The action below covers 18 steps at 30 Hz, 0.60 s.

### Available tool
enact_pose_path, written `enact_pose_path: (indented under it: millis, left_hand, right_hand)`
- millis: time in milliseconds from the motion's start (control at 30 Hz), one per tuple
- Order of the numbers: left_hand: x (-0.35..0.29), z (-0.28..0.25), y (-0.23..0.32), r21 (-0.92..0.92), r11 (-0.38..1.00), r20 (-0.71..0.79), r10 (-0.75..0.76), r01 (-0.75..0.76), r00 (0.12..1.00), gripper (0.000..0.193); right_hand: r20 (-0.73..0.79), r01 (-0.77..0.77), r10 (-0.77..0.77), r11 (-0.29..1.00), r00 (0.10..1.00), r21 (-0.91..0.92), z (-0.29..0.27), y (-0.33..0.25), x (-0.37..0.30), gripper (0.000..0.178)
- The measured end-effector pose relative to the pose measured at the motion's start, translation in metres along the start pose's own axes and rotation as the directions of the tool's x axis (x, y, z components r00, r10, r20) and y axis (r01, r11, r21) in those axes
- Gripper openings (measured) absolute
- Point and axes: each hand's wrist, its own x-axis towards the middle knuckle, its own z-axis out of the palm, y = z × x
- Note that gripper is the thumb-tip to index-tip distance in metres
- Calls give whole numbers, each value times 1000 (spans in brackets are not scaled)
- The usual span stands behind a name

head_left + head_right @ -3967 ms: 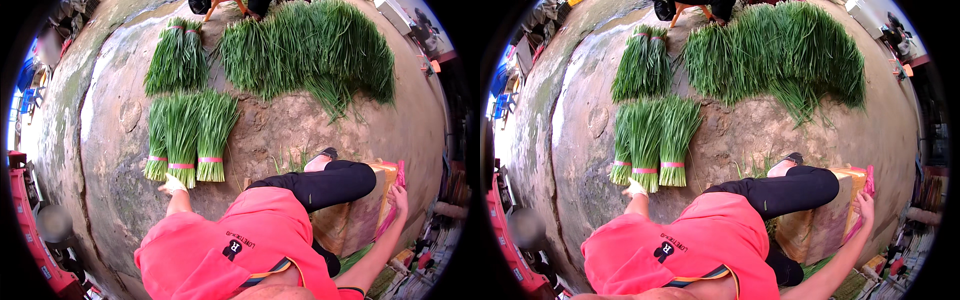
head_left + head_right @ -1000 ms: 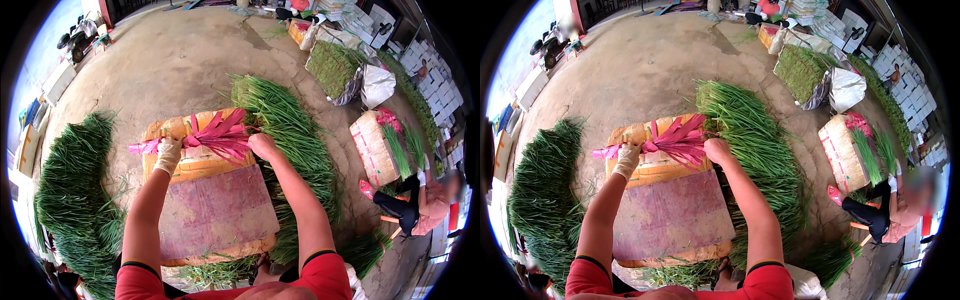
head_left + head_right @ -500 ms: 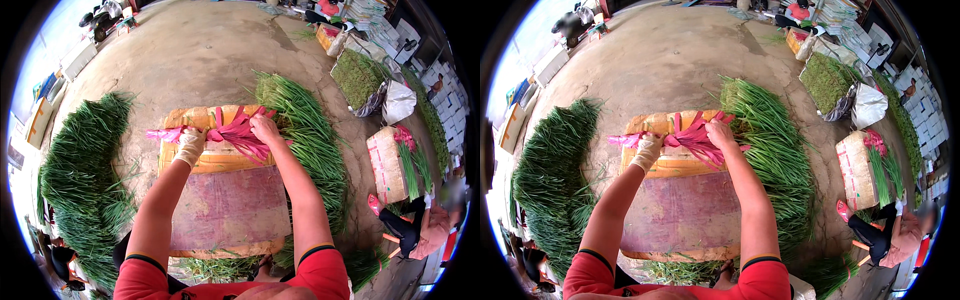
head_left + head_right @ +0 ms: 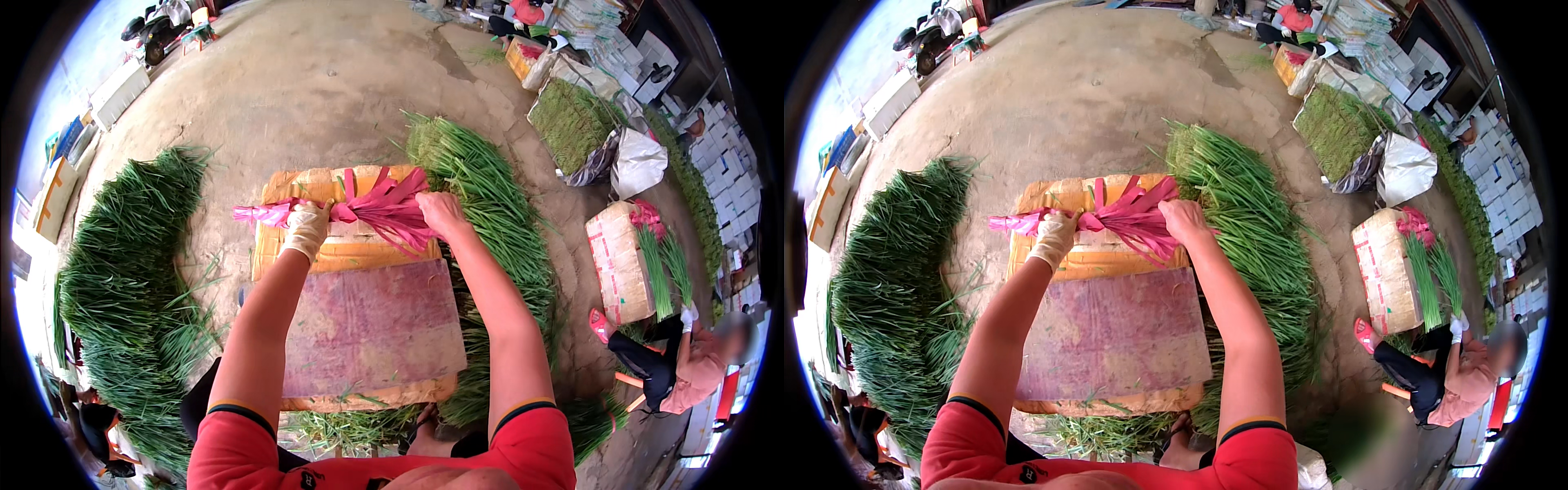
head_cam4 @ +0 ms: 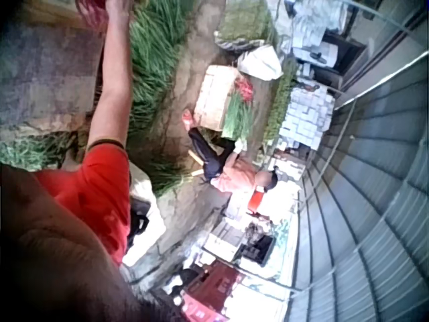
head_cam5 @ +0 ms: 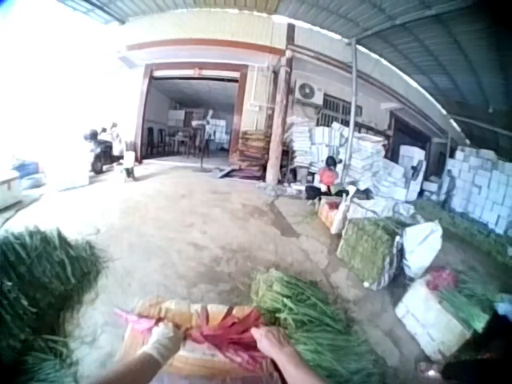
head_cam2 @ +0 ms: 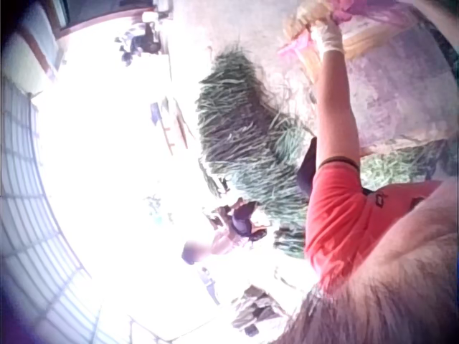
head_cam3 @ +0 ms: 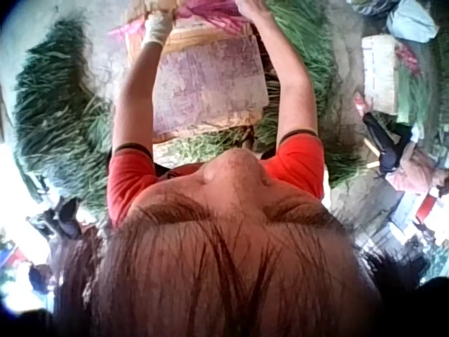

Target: The person bundles green vegetables by hand using pink plastic straps. The person aligns the vegetables on a wooden block and ties them into bundles before setting them aside.

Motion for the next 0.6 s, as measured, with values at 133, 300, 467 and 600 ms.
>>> enact_pose_path:
  millis: [133, 300, 467, 600]
  left_hand:
    - [2, 5, -4, 8, 1000, -12, 13, -13, 1000, 39]
    - [-4, -9, -3, -85, 994, -23, 66, -67, 998, 45]
    - [-9, -6, -1, -172, 985, 52, -8, 16, 999, 76]
    - [-15, 18, -15, -193, 981, -151, -41, 11, 988, 80]
  right_hand:
    - [37, -95, 93, 994, 995, 55, -19, 0, -4, 6]
    - [-120, -453, 464, 885, 878, 109, -47, 57, -37, 6]
    - [-111, -487, 752, 524, 649, 699, -71, 98, -107, 10]
    - [-212, -446, 675, 658, 707, 606, -103, 63, -118, 15]
